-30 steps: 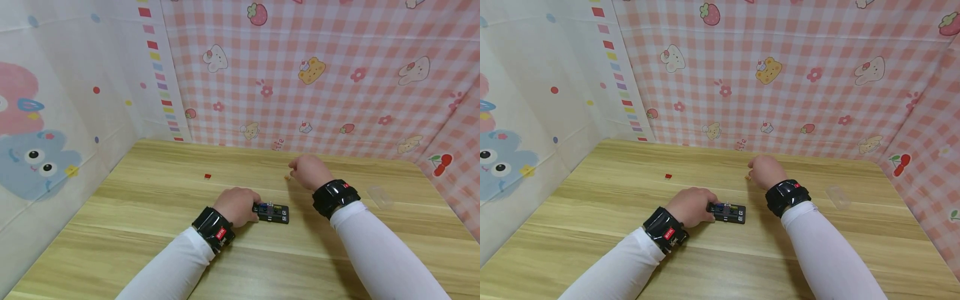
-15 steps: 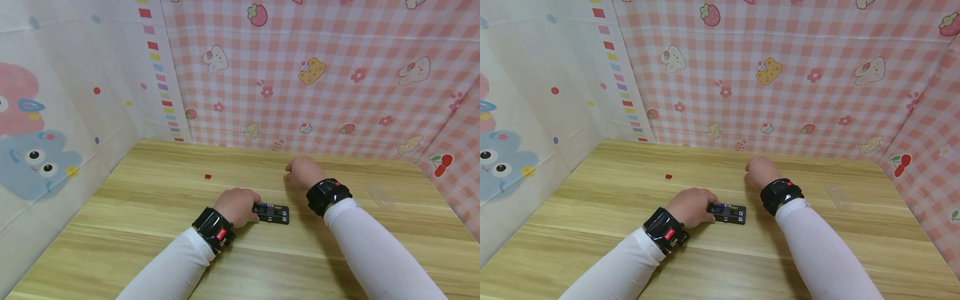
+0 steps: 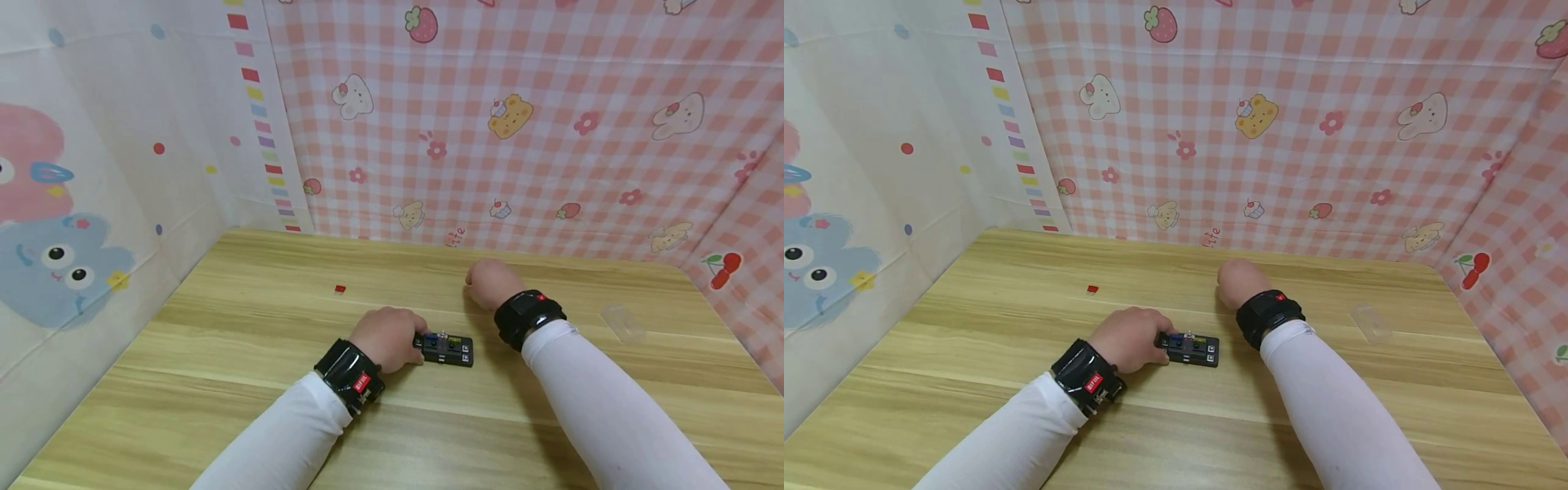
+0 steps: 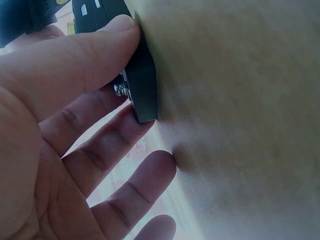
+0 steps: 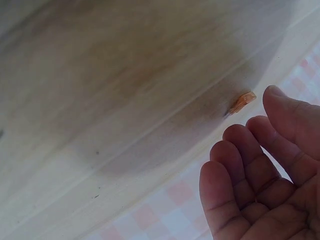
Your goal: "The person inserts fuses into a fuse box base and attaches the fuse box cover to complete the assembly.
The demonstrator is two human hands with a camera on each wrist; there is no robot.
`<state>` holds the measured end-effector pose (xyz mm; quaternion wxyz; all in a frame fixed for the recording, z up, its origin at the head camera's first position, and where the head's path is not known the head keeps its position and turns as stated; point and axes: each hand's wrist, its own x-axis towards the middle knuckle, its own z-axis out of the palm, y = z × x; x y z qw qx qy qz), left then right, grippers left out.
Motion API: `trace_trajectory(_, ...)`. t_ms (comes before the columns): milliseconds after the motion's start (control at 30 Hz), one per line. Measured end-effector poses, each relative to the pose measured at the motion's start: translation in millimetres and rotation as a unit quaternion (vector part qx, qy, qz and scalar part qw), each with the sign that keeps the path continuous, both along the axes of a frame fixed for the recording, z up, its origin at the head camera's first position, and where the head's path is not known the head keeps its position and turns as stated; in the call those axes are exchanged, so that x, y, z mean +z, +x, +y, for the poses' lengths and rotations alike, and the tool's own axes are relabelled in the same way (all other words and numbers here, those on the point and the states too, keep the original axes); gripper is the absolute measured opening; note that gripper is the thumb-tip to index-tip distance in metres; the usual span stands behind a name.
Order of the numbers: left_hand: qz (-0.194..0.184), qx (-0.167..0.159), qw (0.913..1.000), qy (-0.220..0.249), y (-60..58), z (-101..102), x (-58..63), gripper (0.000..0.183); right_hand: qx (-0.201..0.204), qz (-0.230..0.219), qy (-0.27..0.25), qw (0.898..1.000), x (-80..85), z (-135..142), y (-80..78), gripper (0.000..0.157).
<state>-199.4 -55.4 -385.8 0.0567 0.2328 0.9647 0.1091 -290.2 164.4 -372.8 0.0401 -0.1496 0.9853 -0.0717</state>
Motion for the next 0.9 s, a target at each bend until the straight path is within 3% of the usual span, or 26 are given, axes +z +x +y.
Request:
trace_trajectory(333, -0.003, 0.002, 1.0, -0.001, 0.4, 0.4, 0.0, 0.037, 0.029, 0.03, 0.033, 0.999, -4.1, -1.3, -2.1, 0.018)
trace_trajectory(900, -0.013, 0.001, 0.9999, -0.002, -0.6, 0.2, 0.6, 0.038, 0.031, 0.026, 0.056, 0.998, -10.0, 0.5, -6.9, 0.013)
